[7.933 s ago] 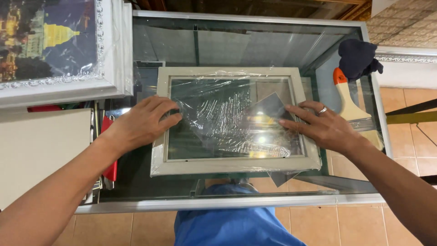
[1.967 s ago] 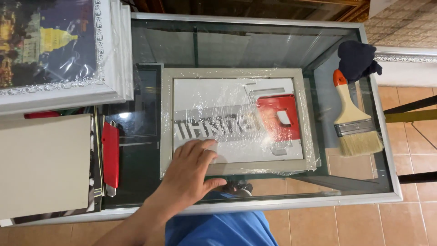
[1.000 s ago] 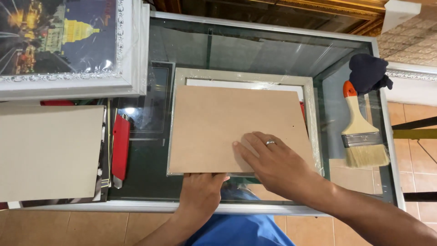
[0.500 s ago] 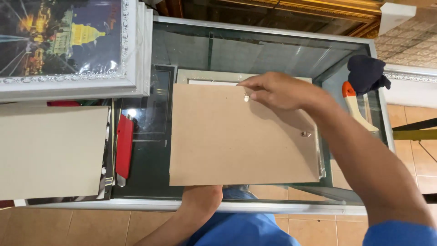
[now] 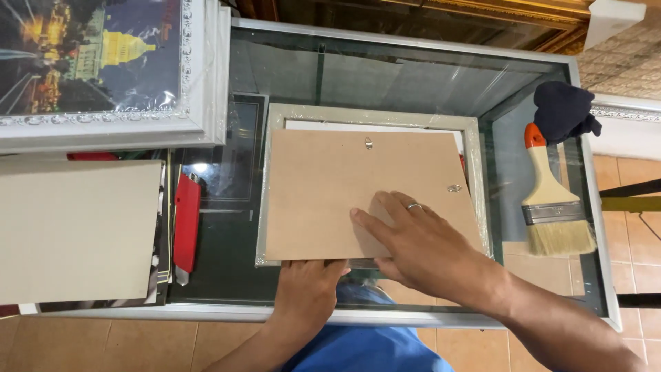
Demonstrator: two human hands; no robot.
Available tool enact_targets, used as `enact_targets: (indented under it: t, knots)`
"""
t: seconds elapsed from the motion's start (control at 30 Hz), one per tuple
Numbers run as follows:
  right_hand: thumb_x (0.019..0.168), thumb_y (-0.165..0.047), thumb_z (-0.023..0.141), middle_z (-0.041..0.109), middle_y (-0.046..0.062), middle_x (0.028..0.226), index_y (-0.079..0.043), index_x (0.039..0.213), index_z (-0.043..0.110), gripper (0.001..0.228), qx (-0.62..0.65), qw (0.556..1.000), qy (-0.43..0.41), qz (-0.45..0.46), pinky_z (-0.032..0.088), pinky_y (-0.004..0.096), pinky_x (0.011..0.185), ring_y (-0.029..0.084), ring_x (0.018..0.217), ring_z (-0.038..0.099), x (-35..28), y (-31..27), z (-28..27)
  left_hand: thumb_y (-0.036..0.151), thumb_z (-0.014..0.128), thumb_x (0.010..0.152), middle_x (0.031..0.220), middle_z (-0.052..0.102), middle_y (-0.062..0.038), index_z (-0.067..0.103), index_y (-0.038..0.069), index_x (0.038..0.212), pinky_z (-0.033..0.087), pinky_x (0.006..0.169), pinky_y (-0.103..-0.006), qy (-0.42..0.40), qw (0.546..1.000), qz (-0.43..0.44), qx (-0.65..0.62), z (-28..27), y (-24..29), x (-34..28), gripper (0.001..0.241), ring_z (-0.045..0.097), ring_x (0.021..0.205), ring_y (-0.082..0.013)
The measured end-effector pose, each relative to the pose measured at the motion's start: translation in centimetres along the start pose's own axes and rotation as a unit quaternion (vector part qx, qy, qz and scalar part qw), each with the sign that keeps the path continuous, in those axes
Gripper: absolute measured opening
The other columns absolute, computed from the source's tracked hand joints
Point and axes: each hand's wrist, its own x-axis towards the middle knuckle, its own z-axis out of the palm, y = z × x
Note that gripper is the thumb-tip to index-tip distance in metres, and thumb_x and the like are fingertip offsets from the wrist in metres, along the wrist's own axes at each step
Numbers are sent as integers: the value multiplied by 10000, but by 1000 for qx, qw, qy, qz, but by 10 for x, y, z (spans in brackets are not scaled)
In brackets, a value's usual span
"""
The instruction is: Assembling a picture frame by inserting the artwork and backboard and cleaning the glass with a brush.
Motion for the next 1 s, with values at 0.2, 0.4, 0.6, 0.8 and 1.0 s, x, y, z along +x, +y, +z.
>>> enact_targets:
  t: [0.2, 0.4, 0.6, 0.8, 1.0]
  knots:
    - [715, -297, 786, 477, 269, 1358, -123, 1458, 542, 801, -25, 998, 10, 50, 582, 473, 844, 451, 1198, 573, 7, 2, 11, 161, 725, 863, 1189, 579, -115, 690, 79, 1270, 417, 863, -445, 5, 1000, 5, -1, -12, 4, 7, 417, 536, 1012, -304]
    - [749, -395, 806, 482, 212, 1394, -86, 1410, 533, 780, -52, 993, 75, 70, 490, 463, 976, 404, 1258, 537, -4, 1, 23, 79, 762, 847, 1029, 786, -89, 738, 37, 1046, 564, 1018, -444, 91, 989, -8, -120, -45, -10, -2, 205, 736, 1073, -265]
    - [754, -641, 762, 332, 230, 1504, -120, 1429, 530, 883, -18, 975, 130, 178, 217, 605, 1182, 450, 1455, 294, -48, 37, 63, 265, 673, 935, 1562, 431, -229, 499, -21, 1436, 340, 1197, -548, 50, 992, -115, -23, -33, -51, -6, 603, 391, 1479, -427]
    - [793, -656, 697, 280, 212, 1595, -122, 1469, 531, 878, 2, 963, 166, 212, 151, 604, 1249, 437, 1546, 198, -59, 41, 82, 256, 641, 954, 1610, 434, -132, 529, 37, 1446, 329, 1166, -574, 30, 995, -97, -10, -24, -53, -7, 550, 402, 1468, -416]
    - [807, -731, 606, 289, 229, 1623, -116, 1503, 486, 936, -31, 968, 150, 197, 96, 657, 1215, 431, 1551, 185, -60, 43, 80, 288, 678, 908, 1521, 438, -188, 613, 69, 1334, 364, 1103, -517, 43, 991, -105, 72, -32, -42, 8, 483, 454, 1391, -380]
